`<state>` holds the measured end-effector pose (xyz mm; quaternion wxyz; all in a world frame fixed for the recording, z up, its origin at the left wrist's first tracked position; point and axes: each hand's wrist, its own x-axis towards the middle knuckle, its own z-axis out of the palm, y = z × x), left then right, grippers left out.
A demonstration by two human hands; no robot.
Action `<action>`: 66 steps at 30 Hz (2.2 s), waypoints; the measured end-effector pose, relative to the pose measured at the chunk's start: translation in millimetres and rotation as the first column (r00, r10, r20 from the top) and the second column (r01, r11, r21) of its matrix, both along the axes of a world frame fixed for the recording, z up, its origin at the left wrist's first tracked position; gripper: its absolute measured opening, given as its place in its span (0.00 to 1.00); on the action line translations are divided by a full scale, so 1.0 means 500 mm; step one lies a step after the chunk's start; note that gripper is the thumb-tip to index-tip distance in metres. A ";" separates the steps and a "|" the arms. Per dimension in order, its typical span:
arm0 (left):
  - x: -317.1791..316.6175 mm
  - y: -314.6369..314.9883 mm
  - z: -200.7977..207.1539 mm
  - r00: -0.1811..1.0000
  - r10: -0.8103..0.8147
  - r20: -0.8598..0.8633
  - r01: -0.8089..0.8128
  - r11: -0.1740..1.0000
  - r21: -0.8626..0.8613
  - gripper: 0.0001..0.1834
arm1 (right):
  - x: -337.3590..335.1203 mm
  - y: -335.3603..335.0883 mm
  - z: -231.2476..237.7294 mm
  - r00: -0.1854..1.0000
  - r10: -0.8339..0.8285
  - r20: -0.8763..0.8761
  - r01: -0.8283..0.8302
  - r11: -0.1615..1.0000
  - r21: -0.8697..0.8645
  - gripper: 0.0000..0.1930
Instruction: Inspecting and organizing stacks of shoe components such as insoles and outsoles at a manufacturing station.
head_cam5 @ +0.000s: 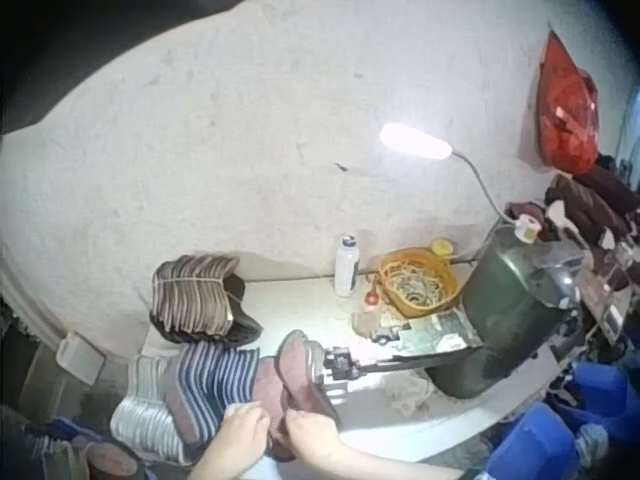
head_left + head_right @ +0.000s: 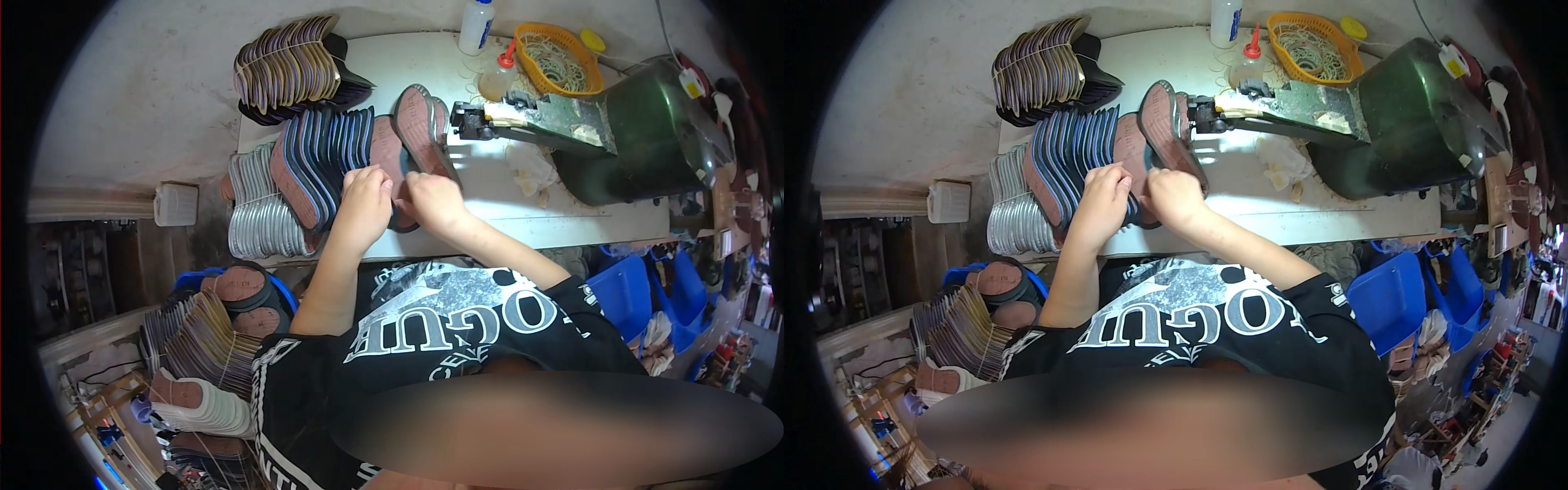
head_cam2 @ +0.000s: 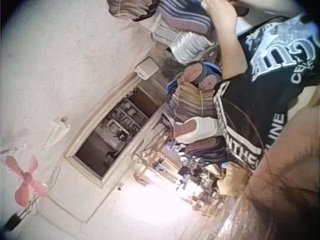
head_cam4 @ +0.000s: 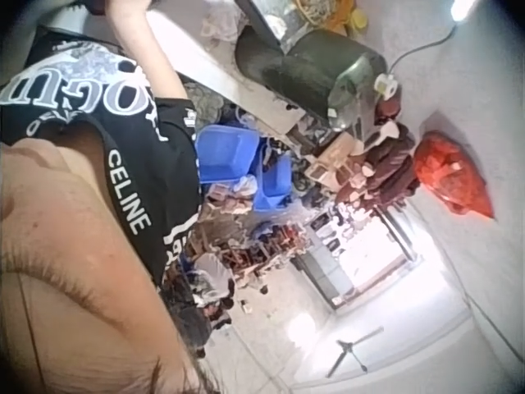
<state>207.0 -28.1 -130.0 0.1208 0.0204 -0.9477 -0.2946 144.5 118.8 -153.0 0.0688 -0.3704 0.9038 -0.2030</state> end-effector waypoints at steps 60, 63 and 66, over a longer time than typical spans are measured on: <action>-0.294 0.155 0.054 0.996 0.043 -0.083 0.070 0.244 0.967 0.14 | -0.067 0.248 0.170 0.450 0.408 0.795 0.771 0.271 -0.576 0.17; -0.300 0.169 0.082 0.995 -0.013 -0.100 0.100 0.254 0.962 0.15 | -0.038 0.278 0.175 0.285 0.480 0.830 0.712 0.474 -0.518 0.17; -0.300 0.181 0.112 0.999 -0.035 -0.037 0.043 0.180 0.983 0.12 | -0.020 0.252 0.180 0.190 0.447 0.874 0.745 0.514 -0.425 0.16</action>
